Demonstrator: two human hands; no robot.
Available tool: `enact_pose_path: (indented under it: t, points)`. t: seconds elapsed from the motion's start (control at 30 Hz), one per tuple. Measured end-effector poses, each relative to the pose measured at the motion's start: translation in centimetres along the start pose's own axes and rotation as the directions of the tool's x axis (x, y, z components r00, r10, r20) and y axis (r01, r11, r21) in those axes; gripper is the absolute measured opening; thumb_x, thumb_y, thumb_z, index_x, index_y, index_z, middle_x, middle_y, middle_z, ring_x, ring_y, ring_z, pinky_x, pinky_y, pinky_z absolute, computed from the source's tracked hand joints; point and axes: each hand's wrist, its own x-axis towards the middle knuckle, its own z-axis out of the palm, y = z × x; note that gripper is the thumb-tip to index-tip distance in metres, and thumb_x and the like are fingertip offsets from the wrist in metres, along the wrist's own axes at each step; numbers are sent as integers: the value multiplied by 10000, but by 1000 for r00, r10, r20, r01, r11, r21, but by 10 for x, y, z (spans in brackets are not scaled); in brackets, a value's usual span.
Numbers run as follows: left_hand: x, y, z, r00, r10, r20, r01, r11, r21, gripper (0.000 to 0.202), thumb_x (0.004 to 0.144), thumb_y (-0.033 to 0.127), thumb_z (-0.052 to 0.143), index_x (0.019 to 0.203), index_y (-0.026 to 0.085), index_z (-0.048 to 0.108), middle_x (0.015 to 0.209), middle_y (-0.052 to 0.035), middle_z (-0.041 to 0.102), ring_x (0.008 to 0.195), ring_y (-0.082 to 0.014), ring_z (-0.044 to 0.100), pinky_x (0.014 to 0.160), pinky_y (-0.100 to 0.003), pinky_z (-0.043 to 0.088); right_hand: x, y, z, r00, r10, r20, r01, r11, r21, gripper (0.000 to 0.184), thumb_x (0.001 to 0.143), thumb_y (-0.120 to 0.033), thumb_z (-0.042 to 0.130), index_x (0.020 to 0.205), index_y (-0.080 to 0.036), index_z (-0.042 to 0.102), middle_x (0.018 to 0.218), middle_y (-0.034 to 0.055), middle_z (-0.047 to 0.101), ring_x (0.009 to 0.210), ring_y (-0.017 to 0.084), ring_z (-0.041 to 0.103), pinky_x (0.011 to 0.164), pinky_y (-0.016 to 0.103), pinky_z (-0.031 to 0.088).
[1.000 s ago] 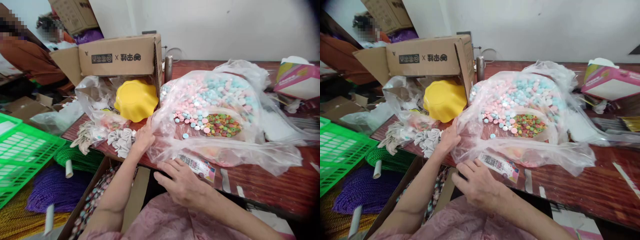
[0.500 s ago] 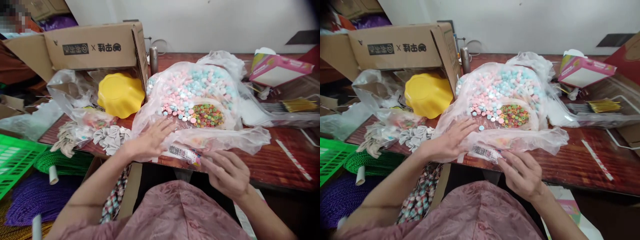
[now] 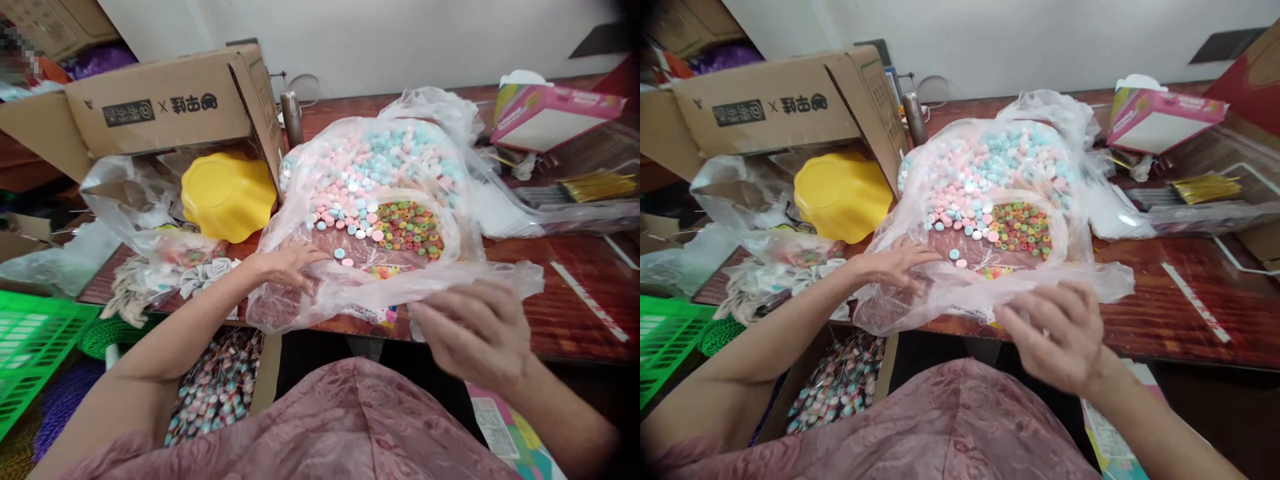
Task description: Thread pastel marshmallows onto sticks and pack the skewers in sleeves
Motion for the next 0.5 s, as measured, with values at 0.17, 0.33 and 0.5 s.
enact_pose_path:
  t: [0.17,0.33,0.5]
  points:
    - [11,-1,16,987,-57,-152,73,992,101,452,855,328,609,1291,206,612,1257,-142,641,1202,-343,535,1074,-571,293,-30,-40,45,941,135,310,-177,978,112,161,905,-113,555,1011,-156,667,844,79,677,724,172,605,630,284,408]
    - [15,-2,19,938,-43,-343,117,973,198,206,791,122,516,829,169,713,861,-92,697,907,-264,595,924,-457,414,-35,-52,68,897,251,364,-296,952,73,162,900,-102,536,804,-149,657,756,64,625,624,141,560,554,251,371]
    - [-4,-6,16,809,147,-569,80,931,356,234,721,34,483,796,146,674,737,-80,622,758,-230,551,737,-360,437,-8,-32,5,990,135,35,-140,970,197,234,874,-97,613,1089,-174,661,912,67,648,762,149,593,680,273,461]
